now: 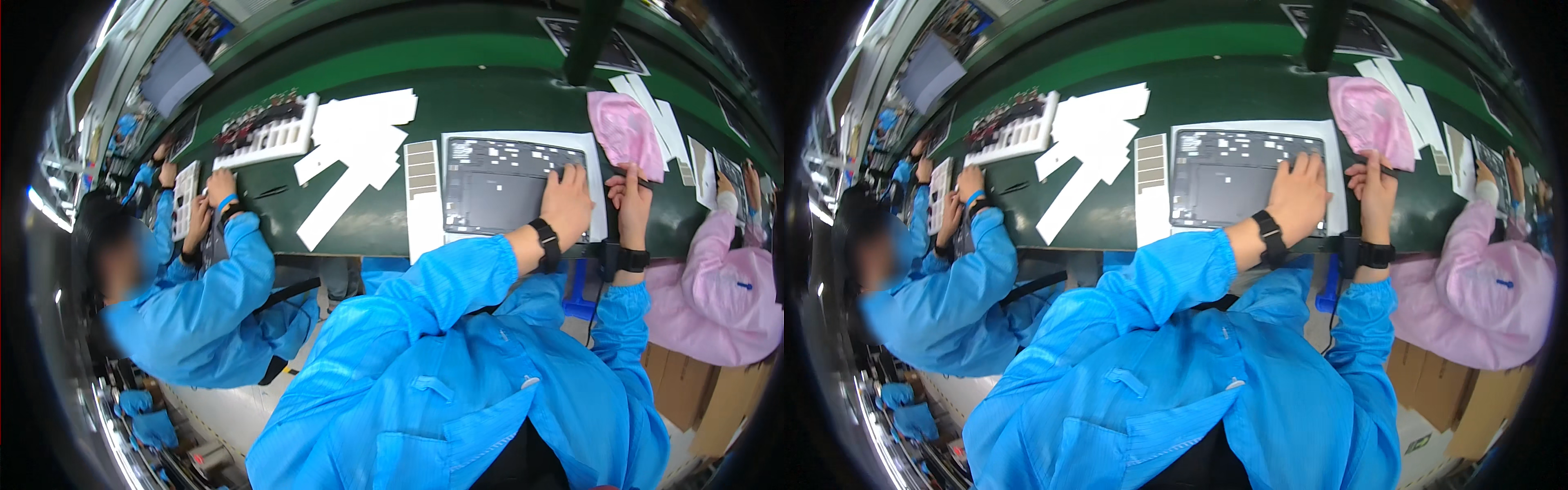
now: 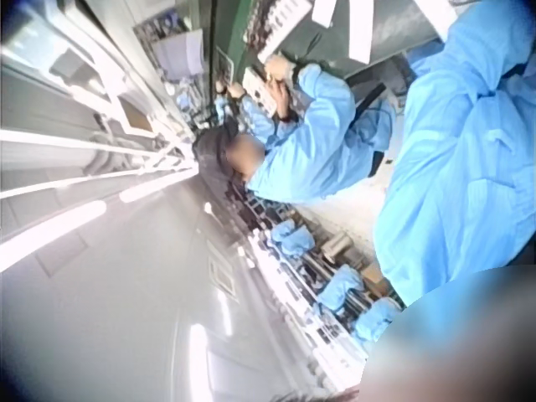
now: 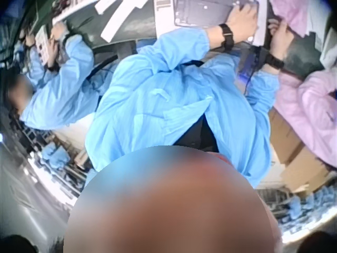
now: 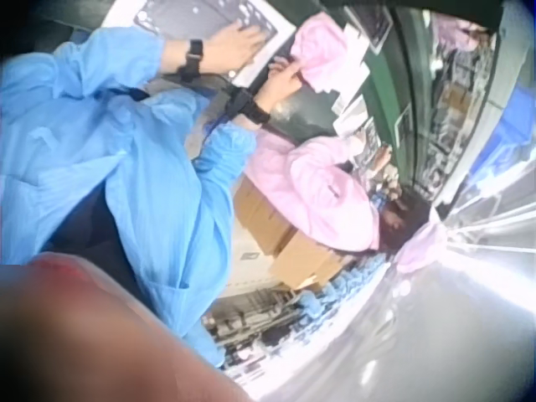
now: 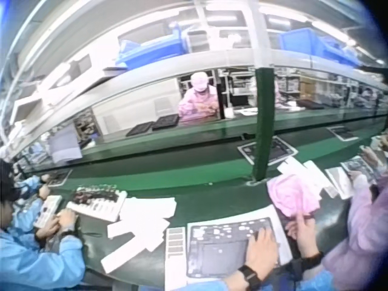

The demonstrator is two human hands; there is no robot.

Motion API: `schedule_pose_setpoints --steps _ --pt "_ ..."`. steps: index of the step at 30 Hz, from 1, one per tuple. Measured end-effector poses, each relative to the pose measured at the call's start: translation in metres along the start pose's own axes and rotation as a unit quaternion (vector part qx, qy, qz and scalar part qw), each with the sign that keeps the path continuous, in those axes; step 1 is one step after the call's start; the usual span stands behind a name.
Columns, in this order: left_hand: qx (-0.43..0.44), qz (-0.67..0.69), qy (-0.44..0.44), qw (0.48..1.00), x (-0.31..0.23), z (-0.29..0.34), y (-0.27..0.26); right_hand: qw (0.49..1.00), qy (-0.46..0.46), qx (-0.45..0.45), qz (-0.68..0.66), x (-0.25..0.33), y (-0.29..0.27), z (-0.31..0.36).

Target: Applying adhesive strips and small components to an electronic housing using a pen-like tool.

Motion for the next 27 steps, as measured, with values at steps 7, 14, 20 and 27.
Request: schedule_pose_setpoints --steps 7,14,20,27 --pt "-0.091 0.139 -0.181 0.969 0.098 0.064 -0.081 0.911 -0.171 0.106 0.360 0.032 0.029 0.028" --pt "-0.045 0.028 -0.330 0.942 0.193 0.083 -0.061 0.853 -0.238 0.068 0.459 0.048 0.047 0.051" --pt "-0.038 0.036 -0.306 0.951 0.200 0.061 -0.054 0.822 -0.222 0.086 0.517 0.048 0.056 0.065" --pt "0.014 0.195 -0.326 0.925 0.182 0.058 -0.104 0.815 -0.222 0.054 0.533 0.040 0.054 0.076"
Point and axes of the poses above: each hand's wrist, its own z-axis away from the middle knuckle, its own y-axis out of the palm, x = y × z, the point moved 5 cm from there along -z, towards the middle knuckle, and after that the axes turned 5 degrees about -y, right-handed, at the moved point
